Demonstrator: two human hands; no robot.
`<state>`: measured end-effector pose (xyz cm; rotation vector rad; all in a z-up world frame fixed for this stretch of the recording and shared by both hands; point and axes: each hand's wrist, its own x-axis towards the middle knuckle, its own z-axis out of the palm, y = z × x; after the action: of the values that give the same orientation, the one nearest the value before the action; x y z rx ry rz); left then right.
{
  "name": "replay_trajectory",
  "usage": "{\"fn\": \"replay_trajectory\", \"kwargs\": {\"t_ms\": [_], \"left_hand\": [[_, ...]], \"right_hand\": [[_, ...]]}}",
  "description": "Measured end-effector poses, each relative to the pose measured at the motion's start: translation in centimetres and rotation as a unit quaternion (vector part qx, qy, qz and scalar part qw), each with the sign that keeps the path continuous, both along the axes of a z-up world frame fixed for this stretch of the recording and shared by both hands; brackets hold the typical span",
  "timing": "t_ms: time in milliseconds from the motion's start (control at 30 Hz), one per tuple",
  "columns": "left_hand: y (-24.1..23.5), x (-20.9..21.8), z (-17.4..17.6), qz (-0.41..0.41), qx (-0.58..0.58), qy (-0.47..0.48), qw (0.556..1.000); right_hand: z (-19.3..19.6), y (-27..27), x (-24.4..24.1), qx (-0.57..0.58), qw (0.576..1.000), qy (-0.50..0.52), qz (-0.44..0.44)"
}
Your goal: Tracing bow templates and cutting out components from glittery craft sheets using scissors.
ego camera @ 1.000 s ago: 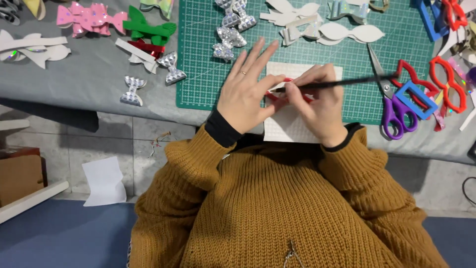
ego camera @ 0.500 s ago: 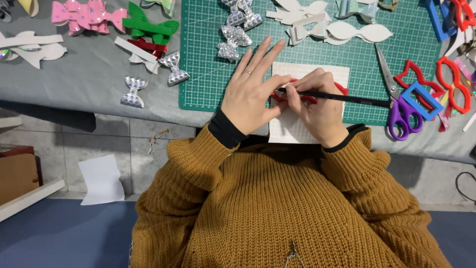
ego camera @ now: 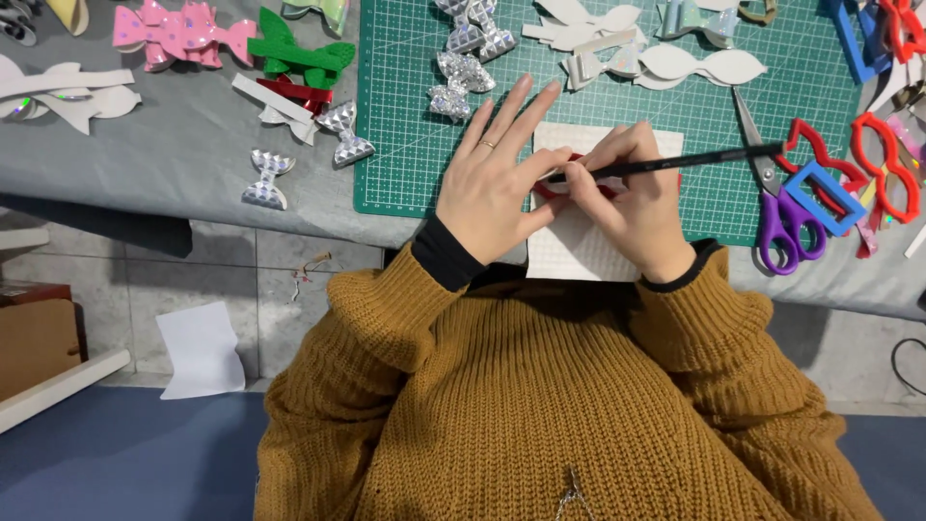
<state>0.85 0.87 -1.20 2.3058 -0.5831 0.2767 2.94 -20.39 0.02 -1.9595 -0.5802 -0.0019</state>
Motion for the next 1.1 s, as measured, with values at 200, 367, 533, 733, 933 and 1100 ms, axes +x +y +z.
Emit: {"fn": "replay_trajectory", "kwargs": {"t_ms": [200, 367, 533, 733, 933, 1100], "left_hand": [[-0.1, -0.2, 0.2, 0.000, 0.004, -0.004, 1.000], [-0.2, -0.2, 0.0, 0.006, 0.012, -0.012, 1.000], [-0.2, -0.1, 0.3, 0.005, 0.028, -0.012, 1.000], [-0.3, -0.2, 0.3, 0.004, 0.032, -0.010, 0.999], [-0.3, -0.2, 0.2, 0.009, 0.033, -0.012, 0.999], [-0.2, -0.1, 0.2, 0.009, 0.026, -0.011, 1.000]], "right_hand": [[2.2, -1.8, 0.7, -0.052, 0.998, 0.020, 0.031], [2.9, -4.0, 1.8, -0.122, 0.988, 0.099, -0.005], [2.5, -5.1, 2.4, -0.099, 0.992, 0.079, 0.010], [2.4, -5.5, 2.4, -0.096, 0.992, 0.083, 0.007], [2.4, -5.5, 2.3, -0.070, 0.992, 0.103, 0.002], [1.3, -4.5, 1.1, 0.068, 0.993, 0.101, -0.004]]}}
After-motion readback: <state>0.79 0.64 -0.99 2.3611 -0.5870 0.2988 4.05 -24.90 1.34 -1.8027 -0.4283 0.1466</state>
